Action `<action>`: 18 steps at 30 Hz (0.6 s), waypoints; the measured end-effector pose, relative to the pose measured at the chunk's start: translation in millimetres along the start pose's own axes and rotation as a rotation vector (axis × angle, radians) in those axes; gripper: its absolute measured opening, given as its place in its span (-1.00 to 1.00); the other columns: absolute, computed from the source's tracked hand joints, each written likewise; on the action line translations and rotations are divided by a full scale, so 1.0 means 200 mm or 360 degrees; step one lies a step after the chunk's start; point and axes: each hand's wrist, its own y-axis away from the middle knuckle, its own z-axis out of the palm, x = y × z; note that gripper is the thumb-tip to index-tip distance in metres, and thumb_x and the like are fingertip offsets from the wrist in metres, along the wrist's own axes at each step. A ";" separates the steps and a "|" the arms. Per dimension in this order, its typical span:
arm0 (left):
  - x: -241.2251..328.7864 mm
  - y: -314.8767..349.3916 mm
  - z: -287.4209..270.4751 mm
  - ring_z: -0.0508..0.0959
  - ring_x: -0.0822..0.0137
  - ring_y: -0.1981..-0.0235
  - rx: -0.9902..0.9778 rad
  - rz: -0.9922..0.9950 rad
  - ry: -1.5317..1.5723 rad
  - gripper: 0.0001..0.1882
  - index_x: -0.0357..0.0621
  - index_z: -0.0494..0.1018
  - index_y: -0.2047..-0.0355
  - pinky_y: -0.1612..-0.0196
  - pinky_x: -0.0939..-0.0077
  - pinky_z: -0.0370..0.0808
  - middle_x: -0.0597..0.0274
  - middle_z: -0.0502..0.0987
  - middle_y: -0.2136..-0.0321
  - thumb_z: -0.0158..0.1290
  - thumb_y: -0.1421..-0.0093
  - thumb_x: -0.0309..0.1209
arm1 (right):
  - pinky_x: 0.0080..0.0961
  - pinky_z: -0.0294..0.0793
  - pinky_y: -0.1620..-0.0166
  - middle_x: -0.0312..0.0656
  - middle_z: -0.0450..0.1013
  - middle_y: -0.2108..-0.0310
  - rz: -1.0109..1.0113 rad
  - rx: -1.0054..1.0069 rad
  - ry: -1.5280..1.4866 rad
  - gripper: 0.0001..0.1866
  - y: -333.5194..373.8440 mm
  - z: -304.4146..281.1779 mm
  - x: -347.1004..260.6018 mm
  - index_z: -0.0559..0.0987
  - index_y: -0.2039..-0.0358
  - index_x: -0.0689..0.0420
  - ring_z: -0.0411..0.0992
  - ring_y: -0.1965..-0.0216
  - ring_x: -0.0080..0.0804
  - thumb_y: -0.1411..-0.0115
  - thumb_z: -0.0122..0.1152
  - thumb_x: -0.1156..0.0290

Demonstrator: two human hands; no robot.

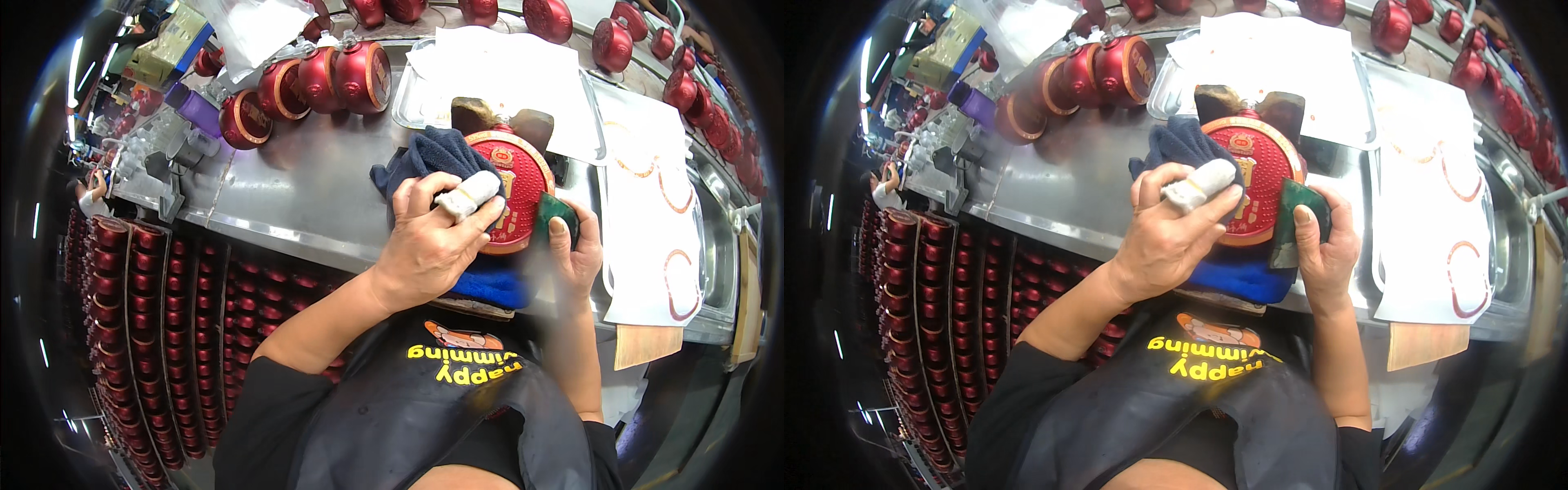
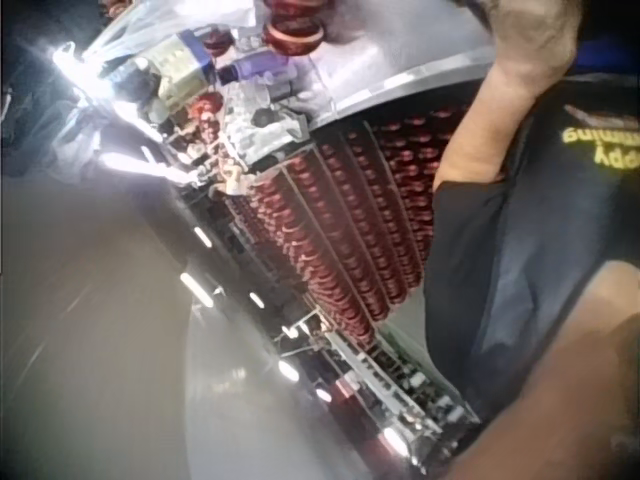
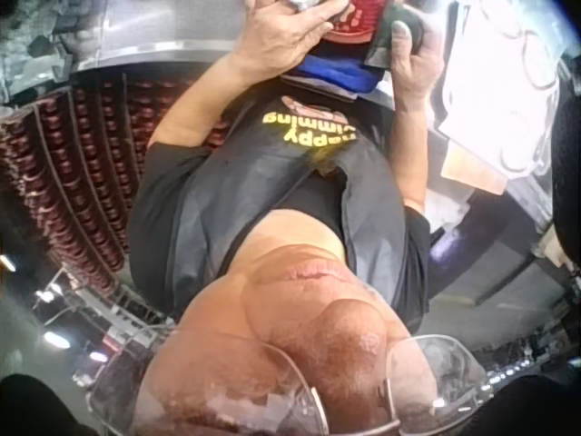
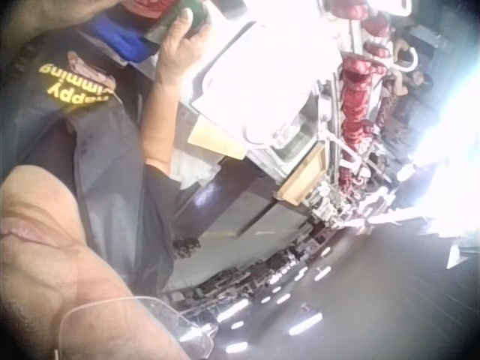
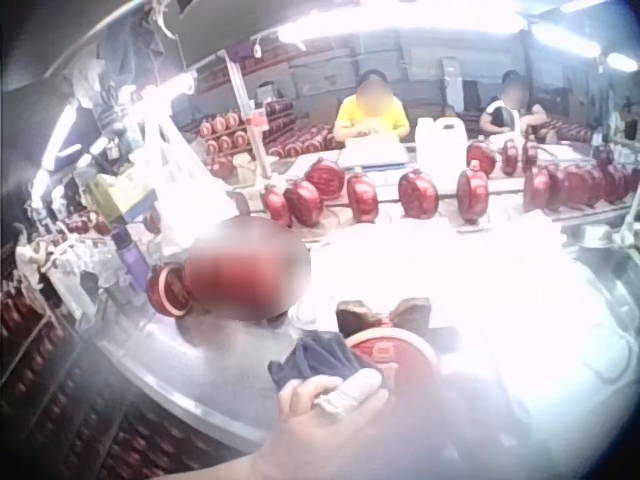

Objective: The person applies gold stickers to red spherical objects using a green squeegee tool. They pick up each object, place a sticker on its surface, smooth it with the tool, and set it aside. The process is repeated for multiple objects.

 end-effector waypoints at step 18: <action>-0.08 -0.26 -0.06 0.55 -0.08 0.11 -0.0115 0.0100 0.0049 -0.65 -0.28 0.61 0.06 0.07 0.15 0.56 -0.04 0.57 0.16 0.17 -0.10 -0.65 | -0.58 0.45 0.04 -0.22 0.53 0.17 0.0048 -0.0026 -0.0001 -0.63 0.00 0.00 -0.01 0.51 -0.06 0.24 0.45 0.17 -0.53 -0.40 0.24 0.24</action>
